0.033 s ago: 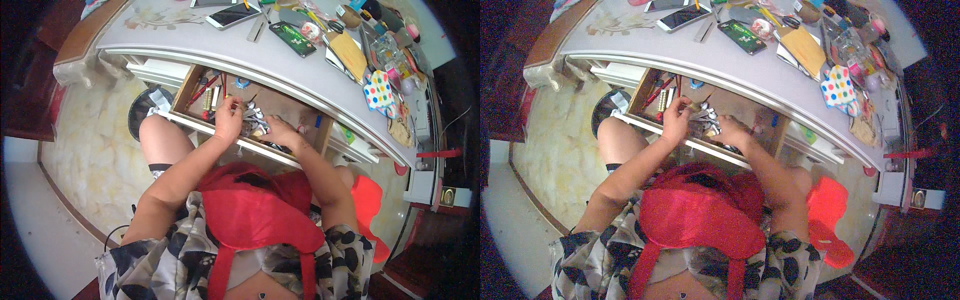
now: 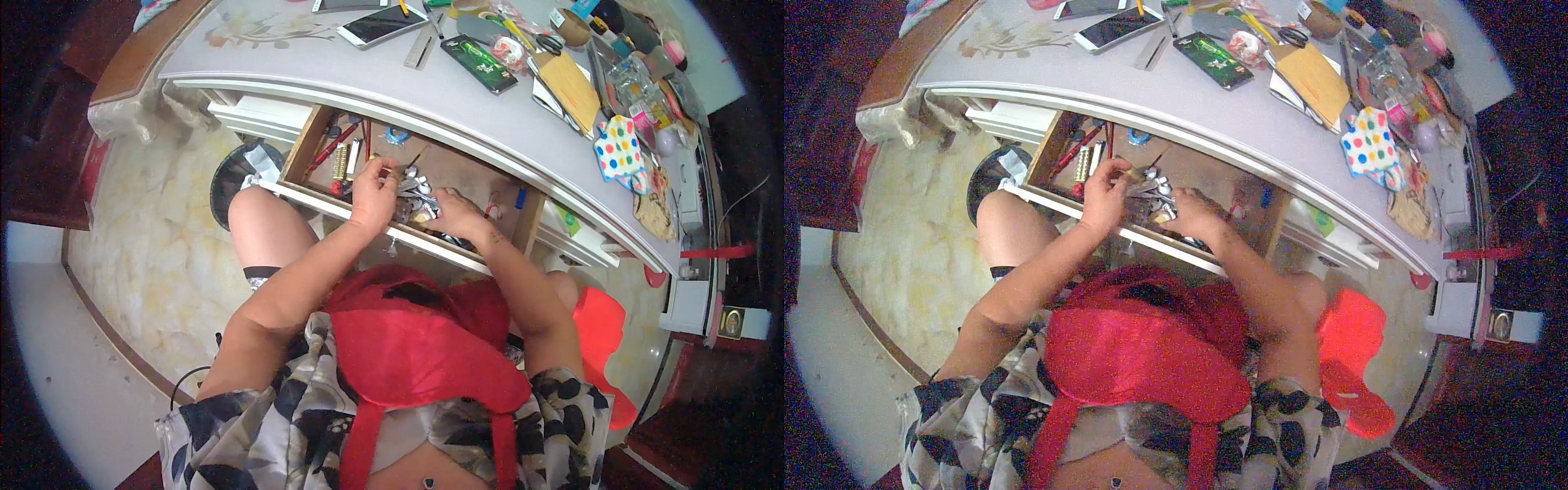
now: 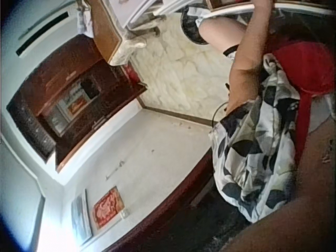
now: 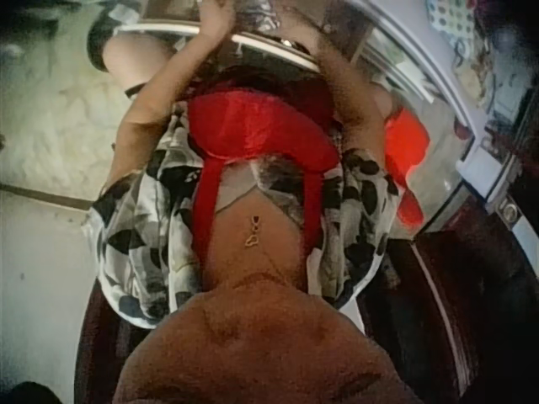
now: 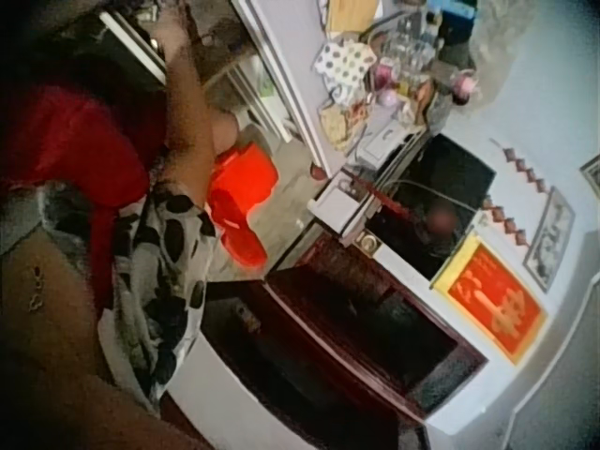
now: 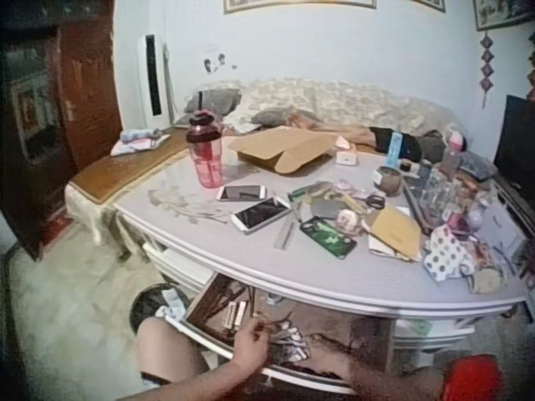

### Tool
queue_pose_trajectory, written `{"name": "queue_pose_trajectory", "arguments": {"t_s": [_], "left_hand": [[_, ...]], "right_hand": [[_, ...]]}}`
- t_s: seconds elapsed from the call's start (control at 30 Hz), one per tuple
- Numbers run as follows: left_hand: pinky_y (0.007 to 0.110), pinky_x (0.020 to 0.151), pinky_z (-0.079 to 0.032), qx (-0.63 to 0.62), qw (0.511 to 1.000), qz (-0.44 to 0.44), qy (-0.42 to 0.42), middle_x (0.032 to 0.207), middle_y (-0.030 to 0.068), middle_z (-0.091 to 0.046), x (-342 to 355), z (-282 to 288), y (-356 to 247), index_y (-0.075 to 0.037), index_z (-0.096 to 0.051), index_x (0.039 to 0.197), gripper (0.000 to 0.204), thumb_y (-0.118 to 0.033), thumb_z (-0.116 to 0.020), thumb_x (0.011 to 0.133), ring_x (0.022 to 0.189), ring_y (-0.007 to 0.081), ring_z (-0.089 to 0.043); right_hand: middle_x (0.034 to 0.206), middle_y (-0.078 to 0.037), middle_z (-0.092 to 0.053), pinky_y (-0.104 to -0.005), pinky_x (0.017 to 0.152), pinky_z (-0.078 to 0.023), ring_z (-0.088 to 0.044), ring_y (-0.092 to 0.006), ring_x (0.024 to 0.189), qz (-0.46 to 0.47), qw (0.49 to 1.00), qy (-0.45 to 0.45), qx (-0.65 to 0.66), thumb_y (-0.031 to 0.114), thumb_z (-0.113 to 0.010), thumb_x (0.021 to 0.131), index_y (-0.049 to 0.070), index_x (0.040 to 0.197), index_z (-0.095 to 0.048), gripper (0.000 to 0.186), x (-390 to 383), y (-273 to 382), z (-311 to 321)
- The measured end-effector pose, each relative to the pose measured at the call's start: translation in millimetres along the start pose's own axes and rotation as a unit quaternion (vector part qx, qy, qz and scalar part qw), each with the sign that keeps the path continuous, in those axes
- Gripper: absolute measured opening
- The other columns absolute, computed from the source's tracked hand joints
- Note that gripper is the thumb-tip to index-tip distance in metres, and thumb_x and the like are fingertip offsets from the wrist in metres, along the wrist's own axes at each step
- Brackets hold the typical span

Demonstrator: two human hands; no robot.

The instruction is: The person wipes a glass jar with a cloth and places it on a tray. They then open a drawer and remove various items including a notebook, a phone, a pencil, scissors, tape, and a key, placing them on the table. The person inspects the key and continues to remove more items from the drawer.

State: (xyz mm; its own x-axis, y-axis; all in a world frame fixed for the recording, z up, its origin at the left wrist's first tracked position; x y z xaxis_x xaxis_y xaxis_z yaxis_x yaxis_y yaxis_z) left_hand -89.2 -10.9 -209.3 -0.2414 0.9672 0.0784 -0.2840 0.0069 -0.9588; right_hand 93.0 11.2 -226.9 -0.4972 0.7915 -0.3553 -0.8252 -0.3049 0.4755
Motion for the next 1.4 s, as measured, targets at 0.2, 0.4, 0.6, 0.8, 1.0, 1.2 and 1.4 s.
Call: {"name": "queue_pose_trajectory", "arguments": {"t_s": [0.2,0.4,0.6,0.8,1.0,1.2,1.4], "left_hand": [[0.031,0.072,-0.047,0.053,0.997,-0.043,-0.047,0.083,0.0111,-0.061,25,42,-10,-0.002,-0.062,0.087,0.010,-0.005,-0.056,0.080,0.079,0.0217,-0.059],[0.040,0.079,-0.046,0.264,0.960,-0.082,-0.049,0.089,0.0165,-0.061,40,67,23,-0.001,-0.062,0.085,0.013,-0.007,-0.056,0.075,0.085,0.0335,-0.058],[0.039,0.080,-0.046,0.251,0.967,-0.049,-0.015,0.092,0.0181,-0.062,38,61,15,-0.002,-0.064,0.087,0.016,-0.009,-0.058,0.075,0.088,0.0340,-0.060],[0.039,0.080,-0.046,0.238,0.970,-0.034,-0.033,0.091,0.0179,-0.062,38,61,14,-0.002,-0.064,0.087,0.016,-0.010,-0.057,0.076,0.087,0.0338,-0.060],[0.039,0.079,-0.046,0.243,0.969,-0.026,-0.028,0.090,0.0171,-0.062,36,63,12,-0.002,-0.063,0.087,0.016,-0.010,-0.054,0.077,0.087,0.0321,-0.059],[0.041,0.078,-0.047,0.244,0.969,-0.040,-0.020,0.089,0.0170,-0.062,35,64,12,-0.002,-0.063,0.088,0.017,-0.011,-0.053,0.078,0.086,0.0329,-0.060],[0.042,0.076,-0.047,0.235,0.972,-0.023,-0.021,0.090,0.0187,-0.062,33,63,10,-0.002,-0.063,0.085,0.016,-0.012,-0.051,0.079,0.084,0.0347,-0.060]], "right_hand": [[0.100,-0.018,-0.061,-0.0381,0.082,-0.045,-0.059,-0.0315,0.095,-0.016,0.999,-0.010,0.033,0.031,-0.065,0.079,0.003,0.109,-0.055,0.043,6,-15,-11],[0.096,-0.018,-0.062,-0.0375,0.077,-0.045,-0.059,-0.0317,0.090,-0.027,0.989,-0.041,0.141,0.019,-0.055,0.087,0.006,0.102,-0.059,0.021,0,-29,-12],[0.095,-0.021,-0.061,-0.0398,0.077,-0.045,-0.058,-0.0359,0.089,-0.016,0.997,-0.057,0.044,0.019,-0.051,0.089,0.005,0.106,-0.057,0.023,-19,-16,22],[0.092,-0.017,-0.061,-0.0342,0.072,-0.045,-0.058,-0.0270,0.082,0.050,0.995,-0.067,0.062,0.020,-0.053,0.088,0.002,0.105,-0.058,0.025,-59,16,82],[0.095,-0.016,-0.059,-0.0357,0.080,-0.044,-0.058,-0.0290,0.090,0.113,0.954,-0.252,0.114,0.021,-0.054,0.087,-0.001,0.104,-0.058,0.028,-61,39,158],[0.096,-0.018,-0.059,-0.0359,0.081,-0.043,-0.057,-0.0301,0.091,0.045,0.928,-0.363,0.067,0.021,-0.054,0.087,-0.001,0.104,-0.059,0.029,-17,18,182],[0.100,-0.022,-0.060,-0.0401,0.083,-0.043,-0.057,-0.0358,0.095,0.033,0.919,-0.393,0.024,0.023,-0.053,0.086,-0.001,0.104,-0.059,0.030,35,-6,215]]}}
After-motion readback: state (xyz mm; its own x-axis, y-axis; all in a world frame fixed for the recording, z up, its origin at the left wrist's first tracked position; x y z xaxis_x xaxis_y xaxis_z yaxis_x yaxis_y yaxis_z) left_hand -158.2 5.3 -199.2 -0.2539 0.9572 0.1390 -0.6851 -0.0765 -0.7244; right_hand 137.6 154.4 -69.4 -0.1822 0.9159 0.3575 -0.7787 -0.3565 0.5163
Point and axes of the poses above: each hand's wrist, its own x-axis towards the middle knuckle, its own z-axis out of the back of the hand, y = z × x, the point moved 2 cm from there along x, towards the middle knuckle
